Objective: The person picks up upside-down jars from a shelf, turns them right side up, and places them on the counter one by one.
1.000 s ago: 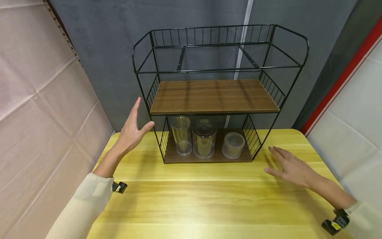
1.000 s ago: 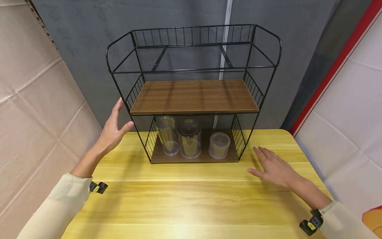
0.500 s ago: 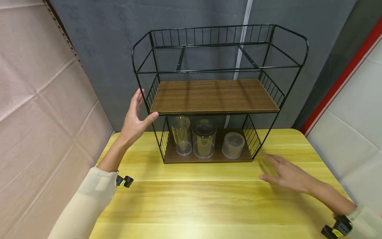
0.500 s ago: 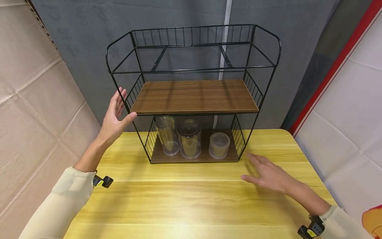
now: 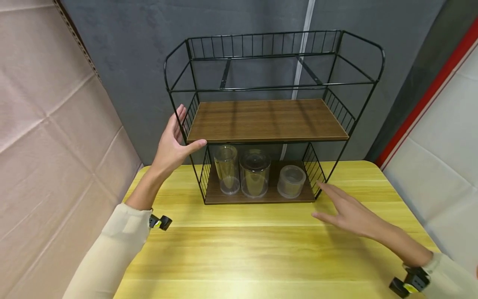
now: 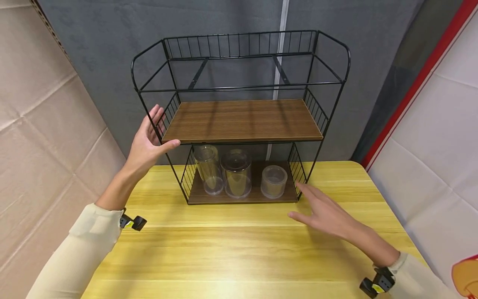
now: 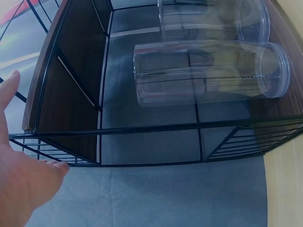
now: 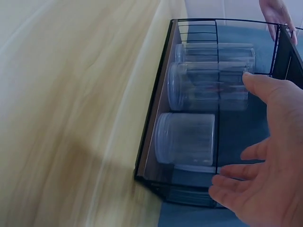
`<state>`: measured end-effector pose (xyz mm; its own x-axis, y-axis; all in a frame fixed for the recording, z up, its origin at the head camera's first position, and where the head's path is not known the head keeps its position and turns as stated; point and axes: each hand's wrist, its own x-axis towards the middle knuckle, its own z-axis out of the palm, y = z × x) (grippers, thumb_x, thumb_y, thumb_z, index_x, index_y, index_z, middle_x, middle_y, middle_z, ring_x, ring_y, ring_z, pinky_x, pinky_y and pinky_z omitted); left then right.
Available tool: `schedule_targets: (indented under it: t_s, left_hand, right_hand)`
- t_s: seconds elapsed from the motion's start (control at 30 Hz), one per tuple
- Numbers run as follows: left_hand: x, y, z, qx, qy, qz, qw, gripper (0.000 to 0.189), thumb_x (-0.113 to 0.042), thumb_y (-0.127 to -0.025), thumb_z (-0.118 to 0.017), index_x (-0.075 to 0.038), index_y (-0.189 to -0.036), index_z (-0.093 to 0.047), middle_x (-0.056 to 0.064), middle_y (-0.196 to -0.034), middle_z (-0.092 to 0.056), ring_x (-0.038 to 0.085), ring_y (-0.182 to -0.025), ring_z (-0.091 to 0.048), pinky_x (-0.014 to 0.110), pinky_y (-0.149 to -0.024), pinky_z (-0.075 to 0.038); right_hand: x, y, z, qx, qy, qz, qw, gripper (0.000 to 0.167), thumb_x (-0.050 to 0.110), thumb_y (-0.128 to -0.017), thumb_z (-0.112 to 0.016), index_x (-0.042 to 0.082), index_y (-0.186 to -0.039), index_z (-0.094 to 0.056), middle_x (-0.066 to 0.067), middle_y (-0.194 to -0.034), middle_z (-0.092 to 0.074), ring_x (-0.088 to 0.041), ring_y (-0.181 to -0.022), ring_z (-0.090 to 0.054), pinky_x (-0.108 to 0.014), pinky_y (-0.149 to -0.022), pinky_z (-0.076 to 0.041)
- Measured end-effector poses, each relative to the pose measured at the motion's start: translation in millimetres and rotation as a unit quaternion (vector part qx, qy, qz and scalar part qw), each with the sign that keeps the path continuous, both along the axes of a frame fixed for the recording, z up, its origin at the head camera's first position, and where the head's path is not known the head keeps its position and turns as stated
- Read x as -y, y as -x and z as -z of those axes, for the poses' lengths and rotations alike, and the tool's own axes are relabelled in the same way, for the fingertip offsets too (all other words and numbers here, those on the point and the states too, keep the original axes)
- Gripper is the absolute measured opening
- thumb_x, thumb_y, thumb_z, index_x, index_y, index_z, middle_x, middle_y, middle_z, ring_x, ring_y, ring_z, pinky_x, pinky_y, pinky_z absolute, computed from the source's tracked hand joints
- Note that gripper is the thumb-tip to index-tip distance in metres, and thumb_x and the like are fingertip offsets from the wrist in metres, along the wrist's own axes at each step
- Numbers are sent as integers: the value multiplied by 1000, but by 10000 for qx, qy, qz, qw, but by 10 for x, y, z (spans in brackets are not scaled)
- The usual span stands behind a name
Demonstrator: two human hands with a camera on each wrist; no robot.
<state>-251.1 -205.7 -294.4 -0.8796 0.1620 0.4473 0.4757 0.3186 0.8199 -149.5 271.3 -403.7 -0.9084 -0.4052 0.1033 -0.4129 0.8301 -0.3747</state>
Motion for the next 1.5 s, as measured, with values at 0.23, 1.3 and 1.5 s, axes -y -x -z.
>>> schedule_targets:
  t_s: [0.23, 1.3, 1.5]
  left_hand:
    - [-41, 24, -24, 57, -31, -68, 10000, 108, -22, -89, -88, -30, -170, -17, -11, -175, -21, 4, -160, -19, 26, -130, -23]
    - [-132, 49, -41, 266, -274, -16, 9993, 109, -15, -91, -86, -20, -171, -12, -8, -177, -14, 9, -161, -21, 23, -129, -25]
    - [-126, 43, -46, 265, -177, -74, 9995, 109, -17, -91, -86, -21, -171, -13, -8, -177, -14, 9, -160, -22, 26, -129, -25]
  right_hand:
    - [164, 144, -23, -253, 178, 37, 9995, 98, 52, -97, -74, -2, -165, -29, -34, -163, -35, -57, -146, -37, -76, -111, -40]
    - [574, 839, 358, -198, 740, 481, 9959, 98, 44, -96, -78, -10, -161, -28, -38, -163, -31, -59, -148, -33, -72, -116, -38]
    - [611, 914, 424, -334, 817, 546, 9946, 95, 37, -94, -81, -11, -160, -32, -40, -160, -35, -59, -143, -40, -70, -110, -45]
